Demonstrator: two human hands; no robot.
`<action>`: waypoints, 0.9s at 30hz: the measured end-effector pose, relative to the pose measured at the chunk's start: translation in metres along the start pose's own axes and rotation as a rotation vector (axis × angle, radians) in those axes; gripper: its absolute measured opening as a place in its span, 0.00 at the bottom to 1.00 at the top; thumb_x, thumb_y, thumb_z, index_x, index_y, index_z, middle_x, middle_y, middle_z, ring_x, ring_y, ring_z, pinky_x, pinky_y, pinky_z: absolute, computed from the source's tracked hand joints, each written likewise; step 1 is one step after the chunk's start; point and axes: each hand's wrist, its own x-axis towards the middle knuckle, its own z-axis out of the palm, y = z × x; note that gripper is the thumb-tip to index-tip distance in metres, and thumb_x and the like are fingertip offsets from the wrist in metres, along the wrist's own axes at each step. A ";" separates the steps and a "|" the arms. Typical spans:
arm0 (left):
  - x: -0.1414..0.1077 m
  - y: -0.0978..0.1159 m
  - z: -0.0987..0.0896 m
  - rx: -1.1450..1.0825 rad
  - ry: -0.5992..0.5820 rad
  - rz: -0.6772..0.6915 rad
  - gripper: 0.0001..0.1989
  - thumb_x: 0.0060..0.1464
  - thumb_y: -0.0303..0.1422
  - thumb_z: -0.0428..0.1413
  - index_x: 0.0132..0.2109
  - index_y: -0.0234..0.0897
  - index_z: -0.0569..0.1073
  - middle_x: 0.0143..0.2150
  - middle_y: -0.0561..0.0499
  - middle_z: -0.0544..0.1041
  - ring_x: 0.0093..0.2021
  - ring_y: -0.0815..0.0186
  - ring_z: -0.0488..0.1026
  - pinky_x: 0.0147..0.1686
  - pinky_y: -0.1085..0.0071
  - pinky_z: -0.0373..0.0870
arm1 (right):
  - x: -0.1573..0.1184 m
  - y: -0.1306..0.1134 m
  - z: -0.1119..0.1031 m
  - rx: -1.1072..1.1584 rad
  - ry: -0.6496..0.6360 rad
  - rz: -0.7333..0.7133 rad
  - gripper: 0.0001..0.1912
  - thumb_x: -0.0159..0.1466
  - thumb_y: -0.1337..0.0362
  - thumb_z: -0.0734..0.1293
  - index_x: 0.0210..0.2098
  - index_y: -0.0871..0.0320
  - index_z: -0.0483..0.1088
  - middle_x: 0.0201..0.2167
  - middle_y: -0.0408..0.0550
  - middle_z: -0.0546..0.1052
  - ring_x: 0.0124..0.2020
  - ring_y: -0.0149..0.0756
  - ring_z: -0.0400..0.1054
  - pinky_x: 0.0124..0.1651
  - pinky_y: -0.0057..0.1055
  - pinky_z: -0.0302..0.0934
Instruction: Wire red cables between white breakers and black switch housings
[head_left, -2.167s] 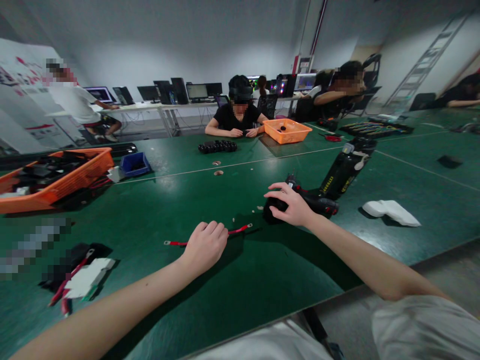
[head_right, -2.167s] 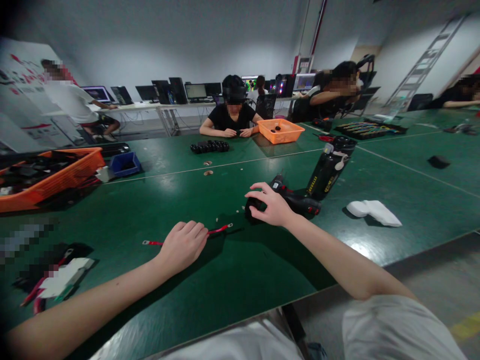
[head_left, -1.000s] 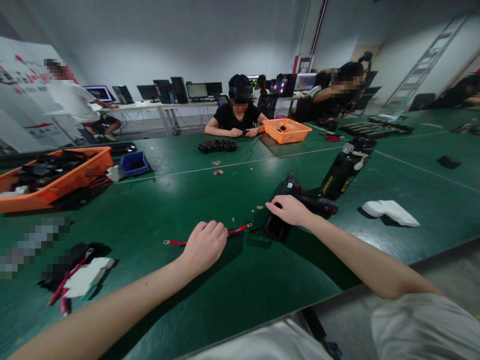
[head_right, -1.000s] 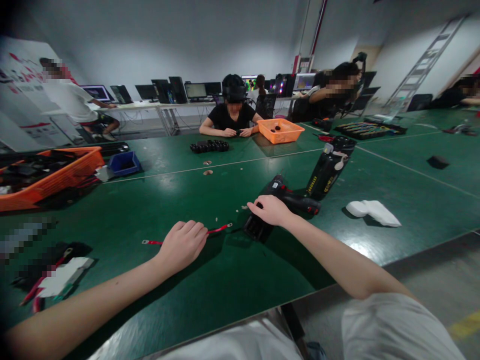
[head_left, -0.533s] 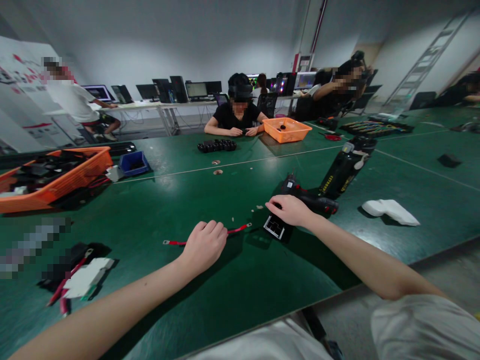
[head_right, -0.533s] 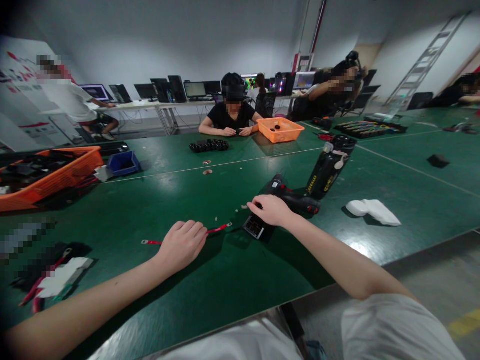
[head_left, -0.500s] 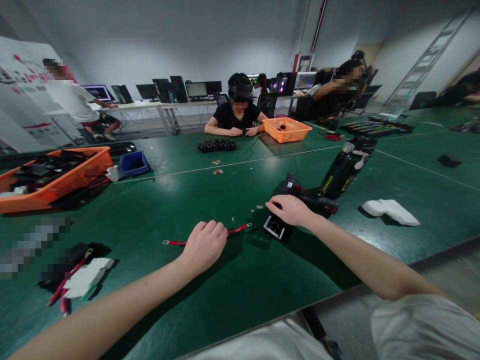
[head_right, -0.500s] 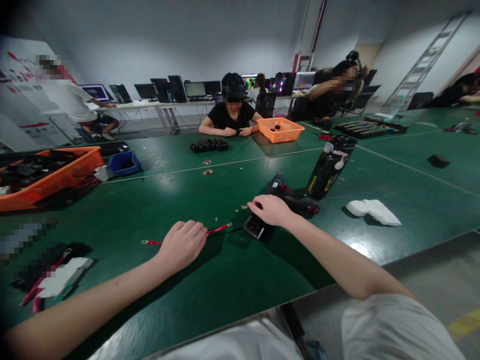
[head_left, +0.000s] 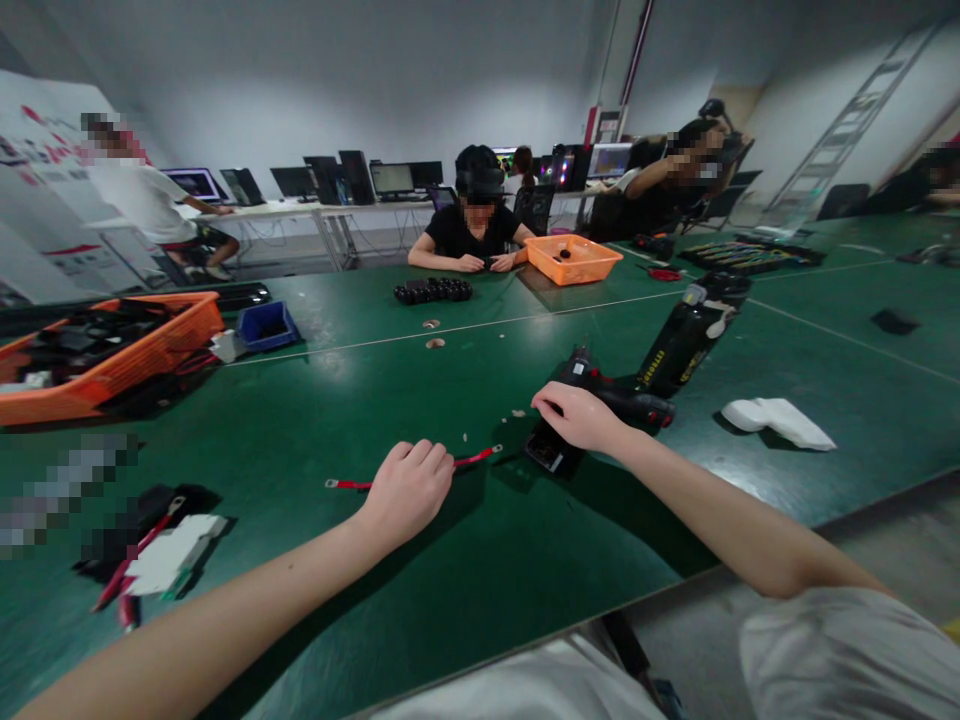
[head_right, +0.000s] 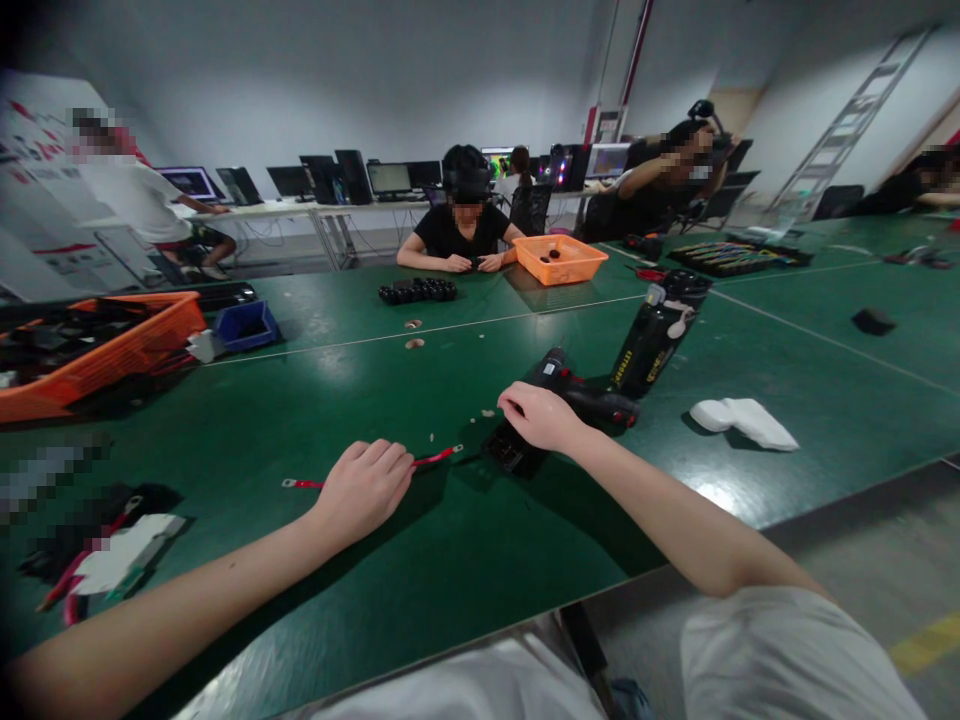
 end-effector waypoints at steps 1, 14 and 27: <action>0.000 0.000 0.000 -0.004 0.001 0.000 0.11 0.66 0.31 0.48 0.42 0.35 0.75 0.37 0.47 0.74 0.38 0.61 0.68 0.34 0.63 0.55 | 0.000 0.000 -0.001 0.021 0.004 -0.041 0.10 0.70 0.65 0.60 0.39 0.57 0.73 0.40 0.51 0.78 0.41 0.41 0.73 0.47 0.38 0.67; 0.000 0.000 0.000 -0.013 -0.007 -0.005 0.11 0.67 0.30 0.48 0.43 0.34 0.75 0.38 0.47 0.75 0.38 0.62 0.68 0.34 0.63 0.56 | -0.002 0.002 -0.003 0.096 -0.067 -0.180 0.15 0.65 0.73 0.57 0.40 0.57 0.74 0.42 0.50 0.79 0.44 0.40 0.73 0.51 0.38 0.67; -0.001 0.000 0.001 -0.002 -0.011 0.007 0.09 0.65 0.28 0.49 0.40 0.35 0.74 0.36 0.47 0.73 0.37 0.61 0.67 0.34 0.62 0.55 | -0.002 -0.004 -0.006 0.075 -0.036 -0.137 0.16 0.72 0.59 0.56 0.43 0.58 0.74 0.42 0.53 0.79 0.44 0.42 0.73 0.50 0.39 0.66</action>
